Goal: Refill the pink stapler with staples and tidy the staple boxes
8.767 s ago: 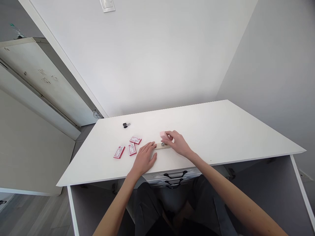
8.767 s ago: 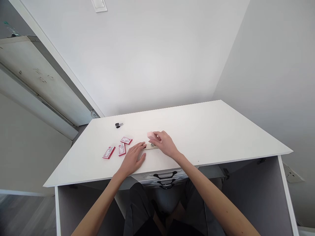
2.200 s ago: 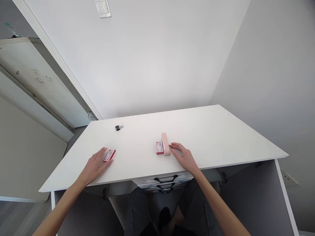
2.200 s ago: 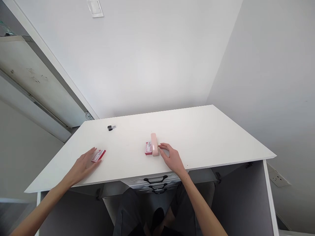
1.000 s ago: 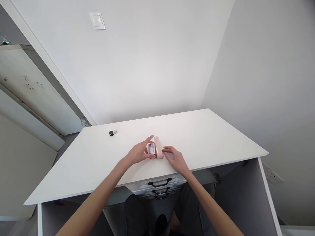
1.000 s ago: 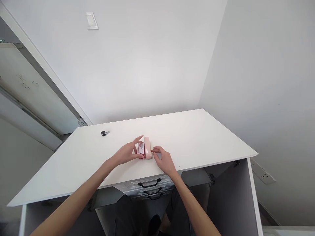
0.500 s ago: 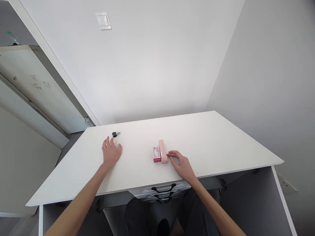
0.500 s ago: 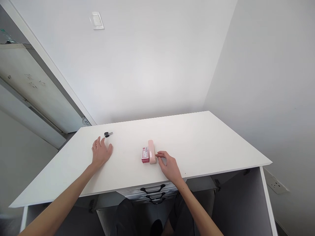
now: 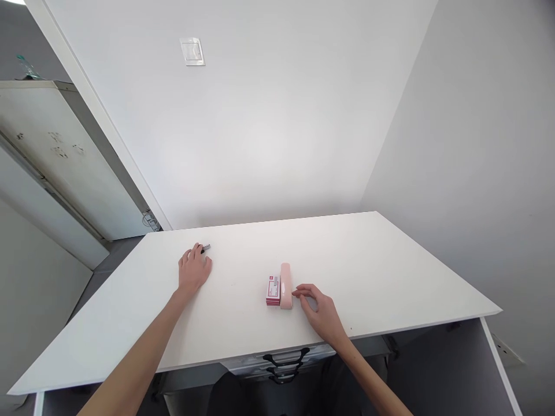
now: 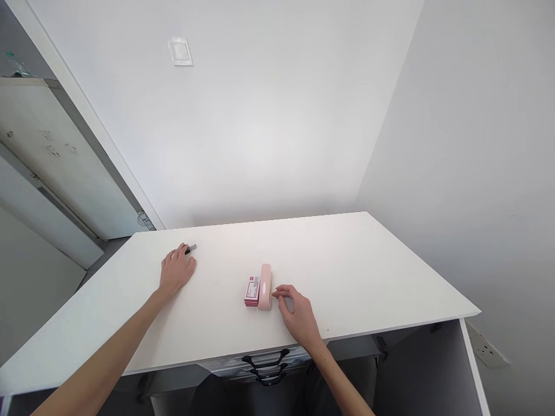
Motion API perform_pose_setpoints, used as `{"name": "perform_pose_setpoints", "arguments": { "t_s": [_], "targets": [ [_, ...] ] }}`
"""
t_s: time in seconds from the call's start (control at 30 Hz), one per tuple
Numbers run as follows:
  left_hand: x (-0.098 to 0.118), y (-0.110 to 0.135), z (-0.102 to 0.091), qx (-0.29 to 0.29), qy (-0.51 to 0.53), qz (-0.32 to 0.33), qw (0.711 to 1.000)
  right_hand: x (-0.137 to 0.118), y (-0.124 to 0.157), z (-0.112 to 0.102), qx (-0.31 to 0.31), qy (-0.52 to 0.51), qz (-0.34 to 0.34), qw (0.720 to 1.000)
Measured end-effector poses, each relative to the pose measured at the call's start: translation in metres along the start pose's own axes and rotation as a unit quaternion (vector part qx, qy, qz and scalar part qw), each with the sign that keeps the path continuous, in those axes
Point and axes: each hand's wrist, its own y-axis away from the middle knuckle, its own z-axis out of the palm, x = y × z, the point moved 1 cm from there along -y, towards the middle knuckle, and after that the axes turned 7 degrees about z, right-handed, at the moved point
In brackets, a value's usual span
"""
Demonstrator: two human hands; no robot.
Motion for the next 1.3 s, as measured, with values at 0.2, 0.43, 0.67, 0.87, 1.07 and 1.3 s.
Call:
{"name": "perform_pose_setpoints", "arguments": {
  "t_s": [0.2, 0.43, 0.67, 0.87, 1.07, 1.3],
  "targets": [
    [0.022, 0.017, -0.008, 0.034, -0.009, 0.083, 0.996, -0.001, -0.001, 0.002, -0.002, -0.018, 0.011, 1.000],
    [0.084, 0.043, -0.018, 0.003, 0.087, 0.220, 0.972, -0.002, 0.001, 0.001, 0.000, -0.028, 0.003, 1.000],
    [0.154, 0.046, -0.019, -0.093, 0.204, 0.276, 0.935, -0.001, 0.000, -0.002, 0.002, -0.033, -0.009, 0.999],
    [0.183, 0.040, -0.029, -0.161, 0.228, 0.299, 0.913, 0.001, -0.002, -0.003, 0.001, -0.040, -0.007, 0.999],
    [0.169, 0.044, -0.032, -0.154, 0.290, 0.237, 0.914, 0.000, -0.001, -0.004, 0.000, -0.043, -0.009, 0.999],
    [0.054, 0.062, -0.033, -0.117, 0.153, 0.177, 0.965, 0.002, 0.002, -0.001, -0.001, -0.051, -0.005, 0.999]
  ]
}}
